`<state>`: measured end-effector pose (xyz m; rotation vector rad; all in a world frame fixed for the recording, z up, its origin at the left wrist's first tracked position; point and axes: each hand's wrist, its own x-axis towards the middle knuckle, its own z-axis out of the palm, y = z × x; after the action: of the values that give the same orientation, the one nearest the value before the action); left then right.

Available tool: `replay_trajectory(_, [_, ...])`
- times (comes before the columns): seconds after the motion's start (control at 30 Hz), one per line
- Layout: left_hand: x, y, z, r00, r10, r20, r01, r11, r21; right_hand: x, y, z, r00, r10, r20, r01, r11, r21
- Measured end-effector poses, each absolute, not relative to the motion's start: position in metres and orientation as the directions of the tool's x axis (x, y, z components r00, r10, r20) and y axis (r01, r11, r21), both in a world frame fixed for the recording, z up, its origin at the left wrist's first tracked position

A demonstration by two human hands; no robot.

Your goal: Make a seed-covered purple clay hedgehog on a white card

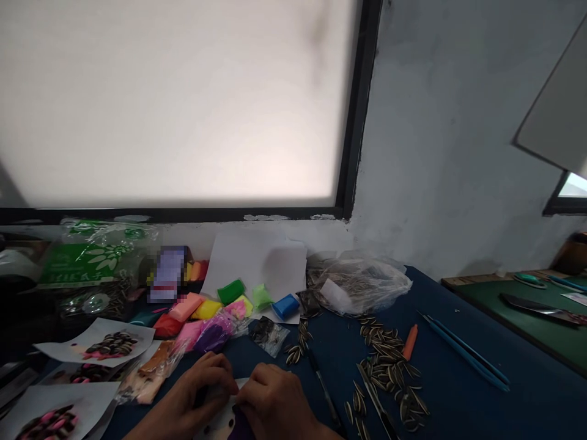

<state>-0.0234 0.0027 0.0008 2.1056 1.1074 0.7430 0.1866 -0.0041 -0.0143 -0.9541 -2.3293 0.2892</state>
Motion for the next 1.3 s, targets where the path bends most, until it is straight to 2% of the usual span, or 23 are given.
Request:
replay_trajectory(0.17, [-0.022, 0.004, 0.003, 0.493, 0.858, 0.144, 0.502, -0.416, 0.758, 0.185, -0.004, -0.014, -0.582, 0.692, 0.428, 0.599, 0.720, -0.350])
replay_trajectory(0.47, [-0.024, 0.007, -0.008, 0.481, 0.859, 0.174, 0.542, -0.447, 0.711, 0.180, -0.005, -0.021, -0.598, 0.667, 0.444, 0.661, 0.724, -0.198])
replay_trajectory(0.7, [-0.021, 0.006, -0.003, 0.475, 0.865, 0.160, 0.561, -0.438, 0.703, 0.181, -0.003, -0.020, -0.638, 0.681, 0.359, 0.654, 0.726, -0.214])
replay_trajectory(1.03, [-0.018, 0.006, 0.001, 0.501, 0.844, 0.188, 0.572, -0.487, 0.661, 0.181, -0.002, -0.023, -0.639, 0.679, 0.361, 0.644, 0.729, -0.230])
replay_trajectory(1.3, [-0.021, 0.007, -0.001, 0.487, 0.861, 0.148, 0.556, -0.436, 0.707, 0.183, -0.005, -0.020, -0.602, 0.634, 0.486, 0.665, 0.735, -0.135])
